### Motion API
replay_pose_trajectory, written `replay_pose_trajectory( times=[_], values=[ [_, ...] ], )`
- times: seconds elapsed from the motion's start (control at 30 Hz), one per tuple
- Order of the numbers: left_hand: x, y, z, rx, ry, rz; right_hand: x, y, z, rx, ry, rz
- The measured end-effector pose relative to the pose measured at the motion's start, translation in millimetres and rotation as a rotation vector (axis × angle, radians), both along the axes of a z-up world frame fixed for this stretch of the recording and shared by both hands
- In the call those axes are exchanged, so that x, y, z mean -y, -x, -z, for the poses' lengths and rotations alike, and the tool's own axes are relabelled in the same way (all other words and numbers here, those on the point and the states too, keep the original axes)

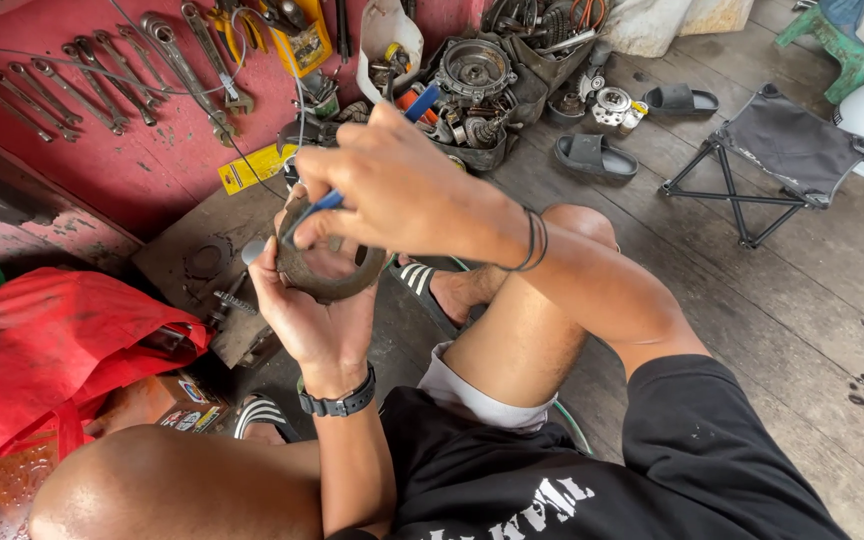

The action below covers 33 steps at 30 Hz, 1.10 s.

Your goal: The person sits on the floor and uses a blue-handled brush to scrub the surface of a circular metal part held in their left hand. They rotate the part to clean different areas while surrounded by various mechanical components and tools.

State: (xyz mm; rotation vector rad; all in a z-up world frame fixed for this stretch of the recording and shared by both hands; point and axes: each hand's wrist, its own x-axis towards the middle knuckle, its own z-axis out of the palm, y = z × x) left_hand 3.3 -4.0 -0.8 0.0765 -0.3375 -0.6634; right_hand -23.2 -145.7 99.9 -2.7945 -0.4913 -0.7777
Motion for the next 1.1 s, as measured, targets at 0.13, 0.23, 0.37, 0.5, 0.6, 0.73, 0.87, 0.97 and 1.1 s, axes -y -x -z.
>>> replay_pose_trajectory(
  times=[0.13,0.23,0.37,0.5,0.6,0.73,0.87,0.97,1.1],
  values=[
    [2,0,1,-0.071,-0.08,-0.013,3,2,-2,-0.004,-0.031,0.047],
    [-1,1,4,-0.04,-0.027,-0.005,-6,4,2,0.014,0.073,0.015],
    [1,3,1,-0.039,-0.053,-0.006,7,1,-3,-0.018,0.014,0.019],
    [4,2,6,-0.032,-0.04,0.017,1,3,-2,-0.037,0.062,0.026],
    [1,0,6,-0.1,-0.054,0.033,-6,6,2,-0.017,0.053,-0.019],
    [3,6,0,-0.069,-0.056,0.028,8,2,-3,0.041,0.037,0.031],
    [1,3,2,-0.116,-0.045,0.037,-6,5,4,-0.015,0.082,0.012],
    [0,4,3,-0.13,-0.041,0.039,-4,5,1,-0.008,0.059,-0.013],
    [0,4,1,-0.069,-0.038,0.046,5,1,-5,0.008,0.028,0.011]
  ],
)
